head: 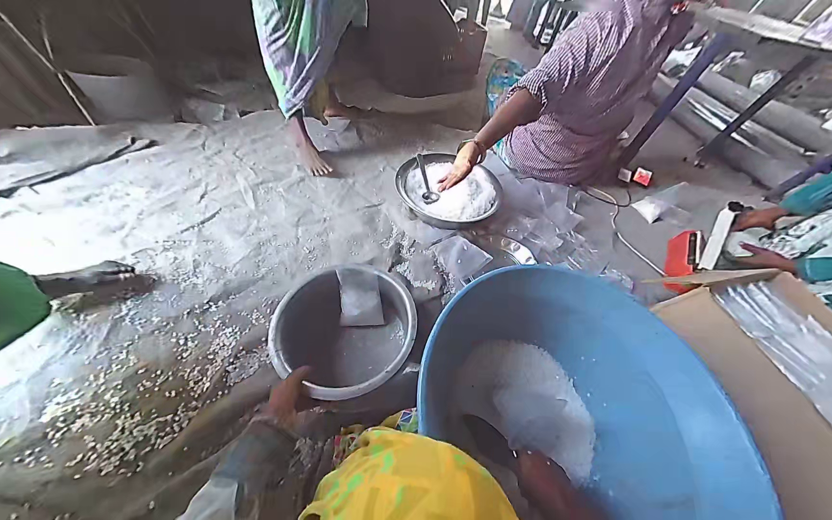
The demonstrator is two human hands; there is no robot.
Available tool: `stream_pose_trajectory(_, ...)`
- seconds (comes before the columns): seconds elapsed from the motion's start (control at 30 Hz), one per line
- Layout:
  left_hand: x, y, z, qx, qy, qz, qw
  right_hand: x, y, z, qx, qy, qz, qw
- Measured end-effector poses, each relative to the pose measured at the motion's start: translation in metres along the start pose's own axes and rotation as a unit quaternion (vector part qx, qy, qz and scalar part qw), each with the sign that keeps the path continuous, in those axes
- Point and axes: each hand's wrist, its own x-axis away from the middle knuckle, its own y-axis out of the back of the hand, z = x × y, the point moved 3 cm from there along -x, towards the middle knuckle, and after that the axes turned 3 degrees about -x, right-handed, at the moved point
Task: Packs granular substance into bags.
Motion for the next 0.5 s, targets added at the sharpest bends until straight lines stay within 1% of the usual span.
stream_pose_trajectory(0.07, 0.006, -0.015, -0.019, 0.017, 0.006, 0.017, 1.000, 0.002, -0.001, -0.003, 0.000, 0.007, 0.006, 1.000)
stream_pose_trajectory(0.17, 0.008, -0.028, -0.065, -0.019, -0.009, 0.053, 0.998, 0.003, -0.004, -0.007, -0.006, 0.011, 0.014, 1.000)
stream_pose_trajectory(0.27, 0.010, -0.047, -0.115, -0.014, -0.058, 0.081, 0.995, 0.002, -0.002, -0.008, 0.003, 0.011, 0.032, 0.999)
stream_pose_trajectory(0.37, 0.002, -0.086, -0.169, 0.012, -0.120, 0.096, 0.988, 0.001, -0.003, -0.008, -0.005, 0.004, 0.042, 0.999)
stream_pose_trajectory(0.43, -0.002, -0.121, -0.207, 0.018, -0.144, 0.109, 0.983, -0.013, -0.010, -0.018, -0.015, 0.032, 0.028, 0.999)
stream_pose_trajectory(0.5, -0.001, -0.154, -0.242, -0.004, -0.166, 0.119, 0.979, -0.033, -0.022, -0.030, -0.020, 0.062, 0.010, 0.998)
